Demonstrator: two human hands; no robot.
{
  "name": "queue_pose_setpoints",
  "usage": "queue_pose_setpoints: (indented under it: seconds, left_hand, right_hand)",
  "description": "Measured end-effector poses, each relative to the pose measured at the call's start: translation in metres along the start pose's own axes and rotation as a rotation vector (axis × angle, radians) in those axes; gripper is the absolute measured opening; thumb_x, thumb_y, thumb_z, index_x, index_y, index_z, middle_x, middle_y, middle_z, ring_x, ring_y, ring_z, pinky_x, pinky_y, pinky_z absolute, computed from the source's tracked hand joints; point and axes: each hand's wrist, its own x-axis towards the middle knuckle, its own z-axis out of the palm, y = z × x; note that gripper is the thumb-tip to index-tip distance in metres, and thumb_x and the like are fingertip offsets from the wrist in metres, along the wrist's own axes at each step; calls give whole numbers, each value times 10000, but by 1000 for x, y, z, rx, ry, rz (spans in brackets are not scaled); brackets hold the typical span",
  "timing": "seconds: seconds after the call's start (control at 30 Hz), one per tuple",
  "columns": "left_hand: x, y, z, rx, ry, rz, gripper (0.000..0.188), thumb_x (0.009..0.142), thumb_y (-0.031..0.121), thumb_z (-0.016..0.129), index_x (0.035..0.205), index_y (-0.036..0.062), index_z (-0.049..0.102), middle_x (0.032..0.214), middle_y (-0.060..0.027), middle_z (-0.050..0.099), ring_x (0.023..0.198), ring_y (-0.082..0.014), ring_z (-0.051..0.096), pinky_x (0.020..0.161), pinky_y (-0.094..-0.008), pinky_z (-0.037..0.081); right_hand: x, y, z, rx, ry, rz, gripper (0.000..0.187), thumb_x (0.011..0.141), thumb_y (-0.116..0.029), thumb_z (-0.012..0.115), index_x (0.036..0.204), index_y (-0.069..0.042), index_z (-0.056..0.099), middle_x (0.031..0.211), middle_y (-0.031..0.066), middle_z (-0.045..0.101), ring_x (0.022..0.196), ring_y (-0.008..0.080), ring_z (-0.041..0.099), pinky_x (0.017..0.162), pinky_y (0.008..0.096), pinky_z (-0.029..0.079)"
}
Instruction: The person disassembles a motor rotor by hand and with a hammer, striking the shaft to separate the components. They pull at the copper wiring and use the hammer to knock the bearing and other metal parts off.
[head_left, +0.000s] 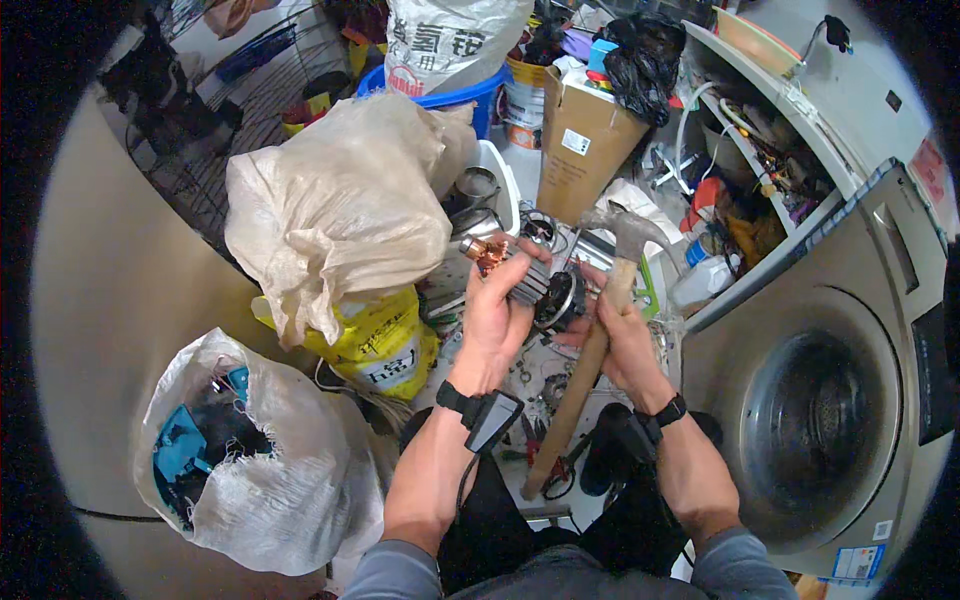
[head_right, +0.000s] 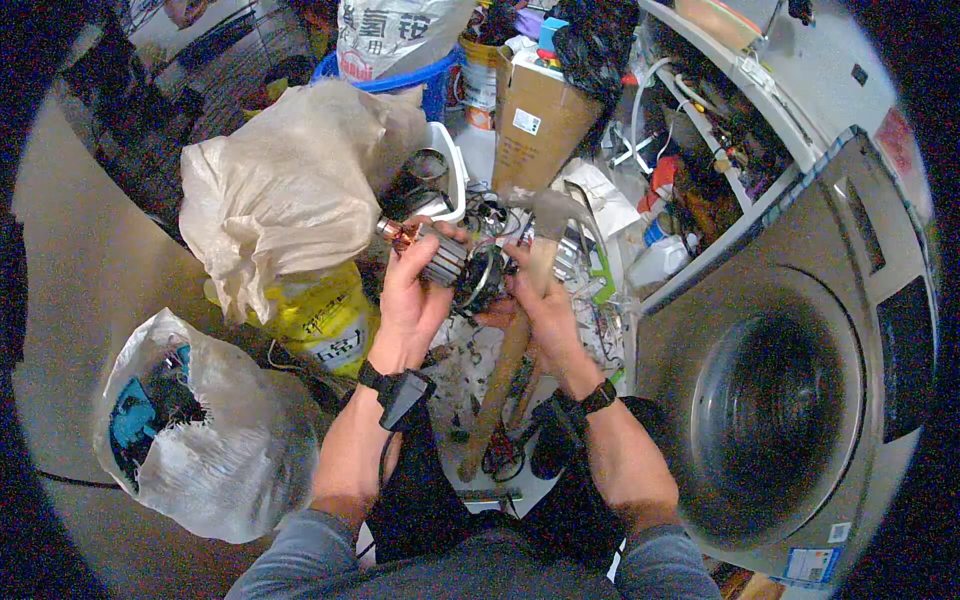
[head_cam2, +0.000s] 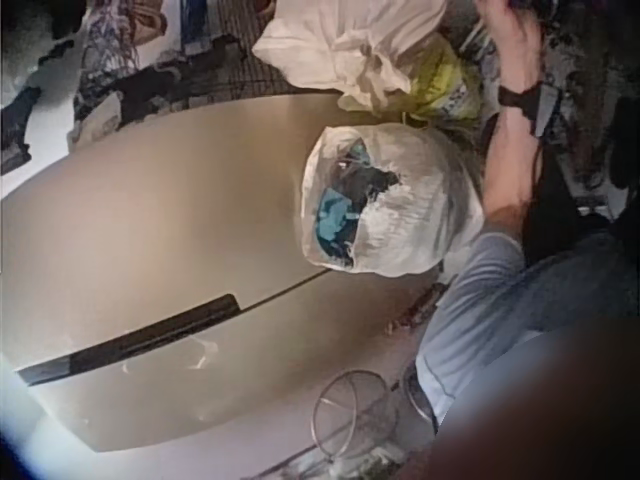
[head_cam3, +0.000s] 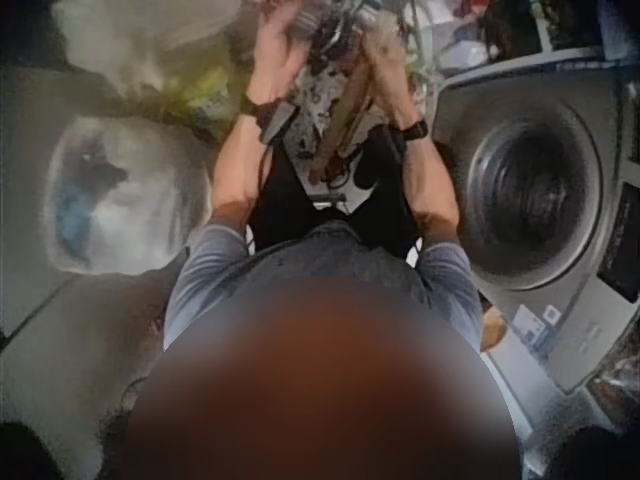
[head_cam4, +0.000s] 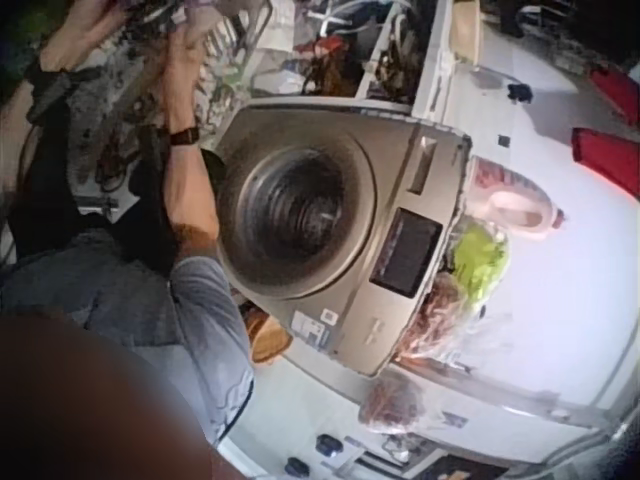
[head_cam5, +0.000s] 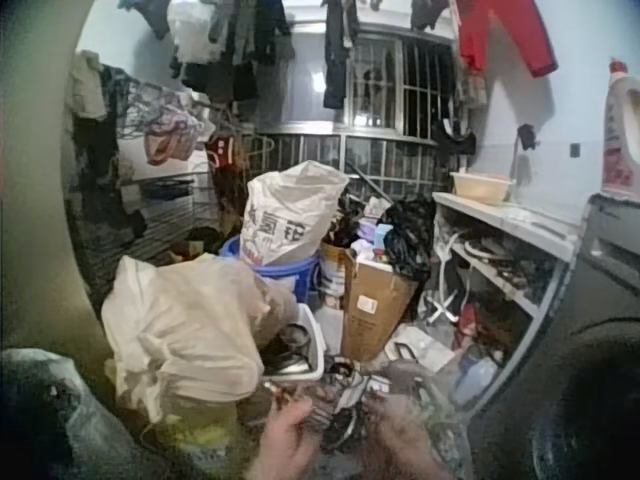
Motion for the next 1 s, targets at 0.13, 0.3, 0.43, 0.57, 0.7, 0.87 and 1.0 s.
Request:
queue_pose_setpoints:
  seconds: [0.13, 0.3, 0.43, 0.57, 0.7, 0.87, 1.0]
  left_hand:
    - [-4, 0, 12, 293, 21, 5, 311, 898, 63, 706, 1169, 80, 556, 1063, -110, 688, 1054, -270, 667, 972, -436, 526]
    - [-9, -4, 16, 508, 29, 5, 385, 858, 32, 748, 1189, 62, 553, 1072, -107, 708, 1036, -243, 687, 947, -421, 548]
    - [-12, -9, 13, 557, 74, 36, 387, 839, -37, 742, 1167, 57, 558, 1053, -108, 715, 1007, -236, 695, 945, -401, 547]
    - [-14, -11, 11, 617, 165, 15, 372, 846, -36, 748, 1153, 53, 559, 1035, -97, 722, 977, -208, 698, 915, -374, 556]
    - [-12, -12, 9, 686, 153, 29, 296, 858, -6, 759, 1098, 51, 595, 989, -71, 715, 909, -167, 689, 862, -330, 559]
    - [-12, -15, 16, 715, 182, 39, 265, 860, 19, 771, 1069, 51, 611, 972, -57, 709, 895, -157, 684, 853, -319, 556]
    - [-12, -15, 14, 697, 161, 47, 262, 864, 22, 766, 1072, 49, 609, 982, -61, 712, 898, -163, 689, 857, -326, 558]
  right_hand:
    - [4, 2, 5, -47, 17, -27, 498, 1073, -225, 538, 1538, -91, 420, 1172, 34, 621, 924, 155, 669, 810, 386, 623]
    - [2, -2, 1, -209, 59, -107, 495, 1029, -169, 601, 1505, -98, 481, 1114, 19, 634, 882, 120, 640, 739, 312, 588]
    - [-7, -9, 7, -353, 63, -36, 528, 961, -176, 683, 1468, -139, 539, 964, -4, 631, 706, 87, 596, 626, 260, 531]
    - [-9, -5, 11, -405, 99, -47, 502, 923, -180, 719, 1402, -116, 588, 914, -1, 648, 644, 86, 587, 554, 261, 513]
    - [-12, -6, 15, -371, 139, -27, 477, 899, -134, 729, 1357, -89, 606, 928, 8, 667, 638, 89, 595, 520, 260, 503]
    - [-11, 2, 7, -383, 155, -70, 474, 899, -119, 730, 1352, -64, 600, 969, 27, 672, 658, 92, 607, 536, 260, 513]
    - [-16, -4, 17, -341, 183, -82, 504, 922, -138, 724, 1393, -62, 562, 969, 24, 669, 676, 90, 611, 537, 262, 508]
